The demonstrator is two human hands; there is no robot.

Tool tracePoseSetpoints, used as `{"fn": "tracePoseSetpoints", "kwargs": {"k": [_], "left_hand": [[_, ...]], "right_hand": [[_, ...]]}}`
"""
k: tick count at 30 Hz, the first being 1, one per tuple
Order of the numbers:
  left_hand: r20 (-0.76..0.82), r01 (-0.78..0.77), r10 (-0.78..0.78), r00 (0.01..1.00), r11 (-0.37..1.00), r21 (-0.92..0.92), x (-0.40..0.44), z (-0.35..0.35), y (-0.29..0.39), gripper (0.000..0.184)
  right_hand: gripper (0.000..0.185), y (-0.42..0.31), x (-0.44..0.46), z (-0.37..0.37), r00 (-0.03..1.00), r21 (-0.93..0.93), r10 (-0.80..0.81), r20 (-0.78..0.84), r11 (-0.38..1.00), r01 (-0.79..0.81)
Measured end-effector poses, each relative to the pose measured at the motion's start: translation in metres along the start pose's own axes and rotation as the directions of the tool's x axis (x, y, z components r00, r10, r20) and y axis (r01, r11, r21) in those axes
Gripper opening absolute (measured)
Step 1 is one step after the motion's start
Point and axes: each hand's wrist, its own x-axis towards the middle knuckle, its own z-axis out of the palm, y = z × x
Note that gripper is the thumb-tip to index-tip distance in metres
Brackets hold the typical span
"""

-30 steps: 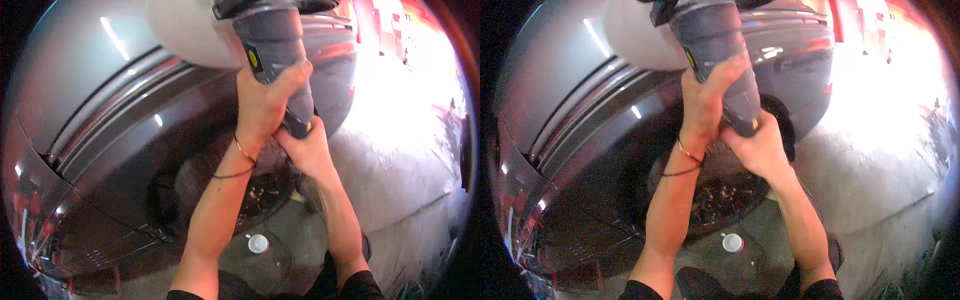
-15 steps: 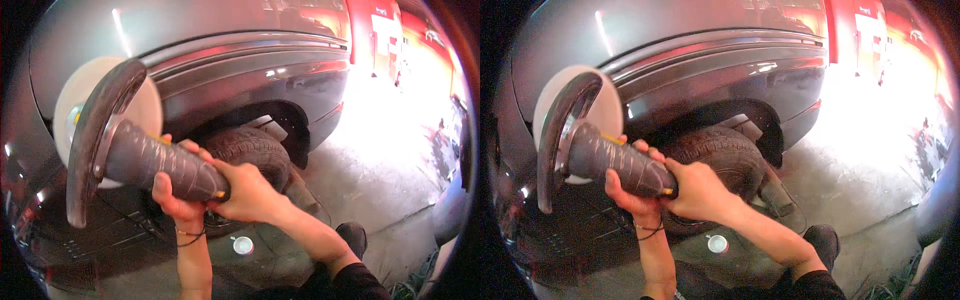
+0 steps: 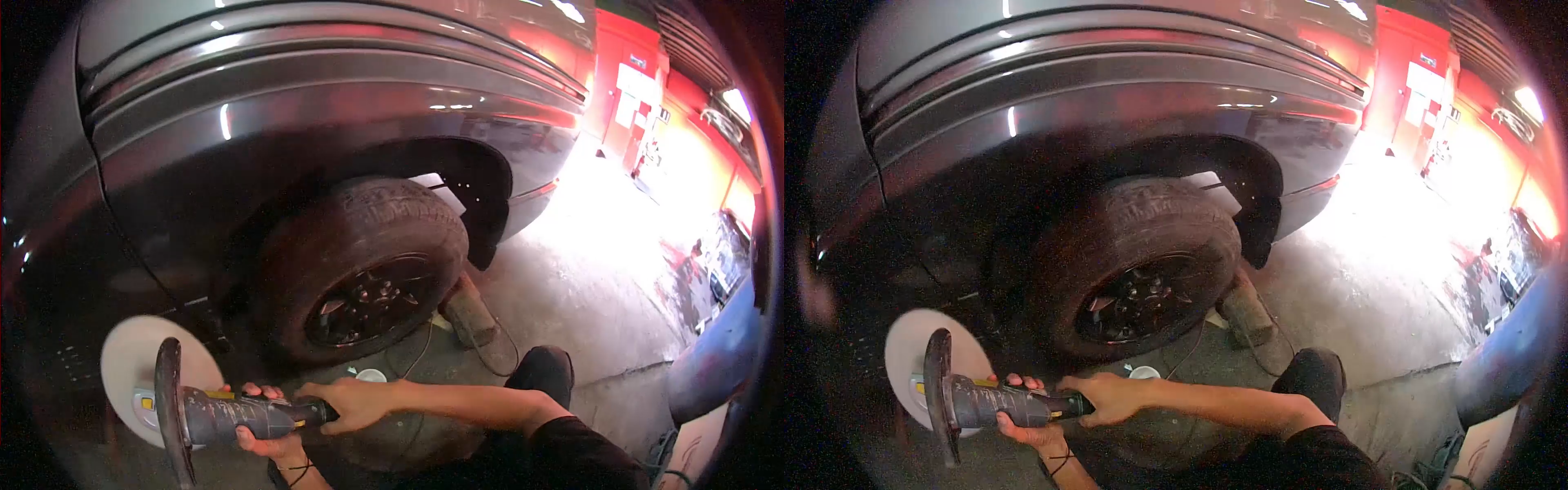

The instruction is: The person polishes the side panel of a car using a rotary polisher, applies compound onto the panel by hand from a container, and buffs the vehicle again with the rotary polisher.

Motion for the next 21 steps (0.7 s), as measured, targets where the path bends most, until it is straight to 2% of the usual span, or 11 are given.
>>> {"fn": "tracePoseSetpoints", "kwargs": {"k": [2, 4, 6, 10, 12, 13, 14, 16, 18, 19, 21], "left_hand": [[-0.105, 0.008, -0.007, 0.994, 1.000, 0.005, -0.015, -0.023, 0.007, 0.084], [-0.313, 0.098, -0.040, 0.949, 0.980, 0.172, -0.022, -0.053, 0.010, 0.080], [-0.332, 0.126, -0.031, 0.943, 0.955, 0.269, -0.026, -0.082, 0.019, 0.081], [-0.407, 0.155, 0.036, 0.913, 0.892, 0.425, -0.028, -0.096, 0.023, 0.086], [-0.360, 0.063, 0.059, 0.931, 0.946, 0.317, -0.025, -0.091, 0.021, 0.082], [-0.318, -0.015, 0.081, 0.945, 0.979, 0.205, -0.023, -0.087, 0.022, 0.079], [-0.324, -0.020, 0.084, 0.942, 0.980, 0.198, -0.023, -0.083, 0.024, 0.079], [-0.115, 0.007, -0.002, 0.993, 0.999, 0.045, -0.022, -0.069, 0.035, 0.082], [-0.130, 0.066, -0.060, 0.990, 0.997, 0.045, -0.032, -0.089, 0.033, 0.084], [-0.142, 0.139, -0.131, 0.981, 0.989, 0.052, -0.037, -0.097, 0.031, 0.086], [-0.208, 0.155, -0.140, 0.968, 0.987, 0.054, -0.041, -0.110, 0.022, 0.082]], "right_hand": [[0.084, 0.023, 0.022, 0.038, 0.998, 0.015, -0.021, 0.060, 1.000, 0.020], [0.082, 0.033, 0.040, 0.075, 0.997, -0.032, 0.055, 0.061, 0.998, -0.054], [0.080, 0.036, 0.061, 0.103, 0.992, -0.081, 0.116, 0.051, 0.990, -0.112], [0.076, 0.051, 0.082, 0.139, 0.997, 0.156, -0.046, -0.054, 0.986, 0.054], [0.074, 0.055, 0.086, 0.134, 0.985, 0.209, -0.122, -0.124, 0.967, 0.146], [0.072, 0.039, 0.080, 0.120, 0.996, 0.274, -0.076, -0.045, 0.958, 0.085], [0.071, 0.030, 0.075, 0.112, 0.999, 0.331, -0.030, 0.042, 0.943, 0.015], [0.069, 0.039, 0.071, 0.112, 0.996, 0.324, -0.010, 0.084, 0.946, -0.018], [0.068, 0.050, 0.067, 0.115, 0.992, 0.303, 0.005, 0.129, 0.952, -0.045], [0.073, 0.055, 0.064, 0.121, 0.996, 0.280, -0.035, 0.078, 0.960, 0.011], [0.079, 0.059, 0.059, 0.125, 0.995, 0.233, -0.089, 0.033, 0.969, 0.079]]}}
